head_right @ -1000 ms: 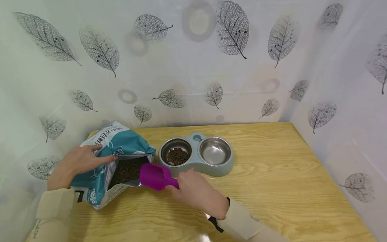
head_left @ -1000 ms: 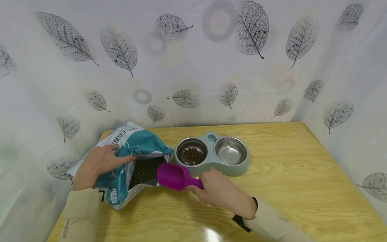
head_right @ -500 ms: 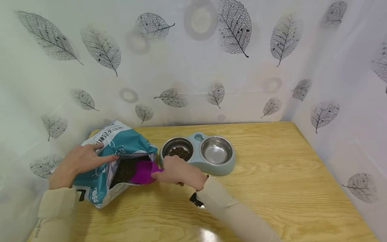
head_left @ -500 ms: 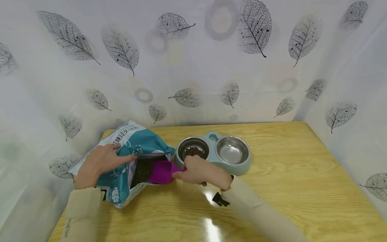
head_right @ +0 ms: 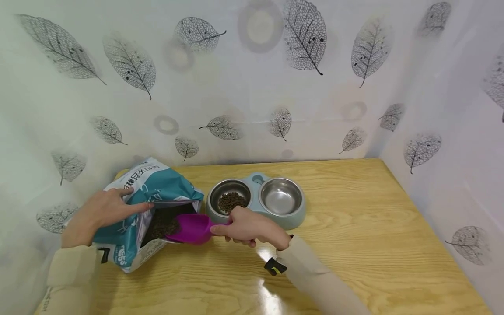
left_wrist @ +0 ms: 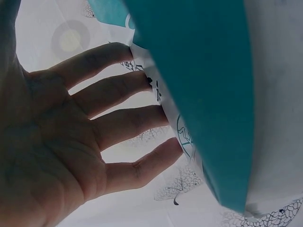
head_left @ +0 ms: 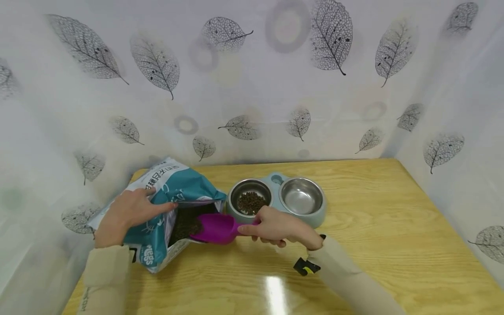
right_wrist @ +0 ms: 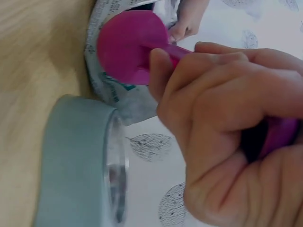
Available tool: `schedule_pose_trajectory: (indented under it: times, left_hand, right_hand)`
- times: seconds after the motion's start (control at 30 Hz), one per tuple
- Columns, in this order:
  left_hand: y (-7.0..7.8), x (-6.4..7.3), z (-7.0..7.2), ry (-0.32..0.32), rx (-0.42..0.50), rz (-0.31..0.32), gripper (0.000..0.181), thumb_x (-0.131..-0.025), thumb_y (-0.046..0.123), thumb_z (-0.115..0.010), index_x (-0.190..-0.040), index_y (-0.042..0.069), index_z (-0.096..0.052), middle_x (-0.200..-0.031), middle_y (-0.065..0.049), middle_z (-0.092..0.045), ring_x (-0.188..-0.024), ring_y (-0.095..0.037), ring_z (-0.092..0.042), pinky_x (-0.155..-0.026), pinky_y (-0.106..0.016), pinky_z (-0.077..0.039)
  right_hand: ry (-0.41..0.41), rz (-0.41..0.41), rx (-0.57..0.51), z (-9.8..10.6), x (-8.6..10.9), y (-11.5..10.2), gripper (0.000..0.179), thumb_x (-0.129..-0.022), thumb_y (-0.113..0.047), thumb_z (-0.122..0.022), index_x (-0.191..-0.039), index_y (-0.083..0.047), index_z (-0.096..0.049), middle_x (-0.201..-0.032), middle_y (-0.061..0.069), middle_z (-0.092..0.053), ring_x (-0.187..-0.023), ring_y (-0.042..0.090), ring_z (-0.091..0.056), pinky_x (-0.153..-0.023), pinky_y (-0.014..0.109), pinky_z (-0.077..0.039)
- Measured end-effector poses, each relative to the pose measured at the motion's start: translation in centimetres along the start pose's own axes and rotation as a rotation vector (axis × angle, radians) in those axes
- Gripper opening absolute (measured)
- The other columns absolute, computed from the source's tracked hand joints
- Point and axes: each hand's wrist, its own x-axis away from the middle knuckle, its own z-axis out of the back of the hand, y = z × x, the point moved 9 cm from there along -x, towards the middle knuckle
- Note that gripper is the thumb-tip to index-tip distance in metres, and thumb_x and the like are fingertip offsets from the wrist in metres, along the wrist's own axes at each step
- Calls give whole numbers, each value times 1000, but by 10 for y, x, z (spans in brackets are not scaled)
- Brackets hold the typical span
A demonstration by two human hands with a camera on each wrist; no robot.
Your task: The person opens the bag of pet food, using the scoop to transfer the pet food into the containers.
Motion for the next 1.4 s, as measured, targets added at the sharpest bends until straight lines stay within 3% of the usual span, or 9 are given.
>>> schedule_pose_trajectory:
  times: [0.3,0.4,0.5,0.63,0.8,0.93,1.07,1.17,1.4]
  left_hand:
    - [3,1,4,9,-7,-6,109,-85,81,-55,-148,-8,-48,-137,-40,-55,-95,-49,-67,-72,-52,-54]
    - [2,2,2,-1,0,2,111,-85,82,-55,-148,-8,-47,-136,-40,-55,-88,-40,-67,-67,-47,-53]
    - [1,4,-1,-12,10,6,111,-84,82,-55,-148,-8,-46,-137,-40,-55,-90,-40,-66,-70,-48,-53]
    - [-2,6,-4,-19,19,13,111,-84,82,-57,-148,-8,-47,-136,-41,-55,-94,-45,-67,-73,-54,-54]
    - [-2,6,-1,2,23,13,112,-82,83,-58,-146,-8,-49,-133,-42,-57,-90,-43,-68,-68,-49,-53]
    - [0,6,2,14,31,7,112,-82,83,-58,-146,-9,-50,-134,-41,-57,-92,-46,-68,-68,-50,-53]
    - [0,7,2,6,45,12,113,-82,83,-59,-146,-10,-48,-129,-42,-59,-82,-37,-67,-63,-43,-51]
    - [-3,7,1,7,50,19,113,-82,82,-60,-147,-10,-47,-126,-41,-60,-75,-28,-61,-58,-37,-46]
    - [-4,6,2,28,52,14,112,-80,81,-62,-146,-10,-50,-122,-40,-63,-77,-30,-65,-59,-40,-48]
  right_hand:
    - [-15,69,-117,-1,10,21,48,-97,-50,-66,-80,-6,-67,-50,-4,-44,-32,7,-32,-33,25,-28]
    - [-32,98,-158,-1,15,28,50,-99,-47,-64,-83,0,-65,-50,-5,-45,-33,6,-32,-33,23,-28]
    - [-39,126,-213,0,22,32,47,-101,-44,-63,-87,1,-64,-51,-6,-44,-34,5,-32,-33,22,-28]
    - [-32,170,-303,8,32,36,40,-103,-39,-60,-90,-1,-64,-55,-6,-46,-37,3,-32,-36,20,-28]
    - [32,182,-344,28,44,45,42,-105,-35,-58,-89,4,-60,-57,-6,-44,-39,3,-31,-37,20,-27]
    - [112,151,-311,49,55,55,42,-105,-36,-59,-89,4,-59,-57,-6,-42,-39,3,-28,-37,20,-26]
    - [220,115,-231,67,62,63,42,-103,-39,-61,-91,2,-62,-57,-5,-41,-41,4,-28,-38,19,-26]
    - [314,98,-123,77,64,64,40,-101,-41,-64,-92,-2,-68,-58,-5,-45,-45,5,-32,-42,19,-28]
    - [526,116,192,87,64,54,26,-93,-39,-74,-86,-15,-73,-59,-8,-52,-50,4,-41,-45,21,-36]
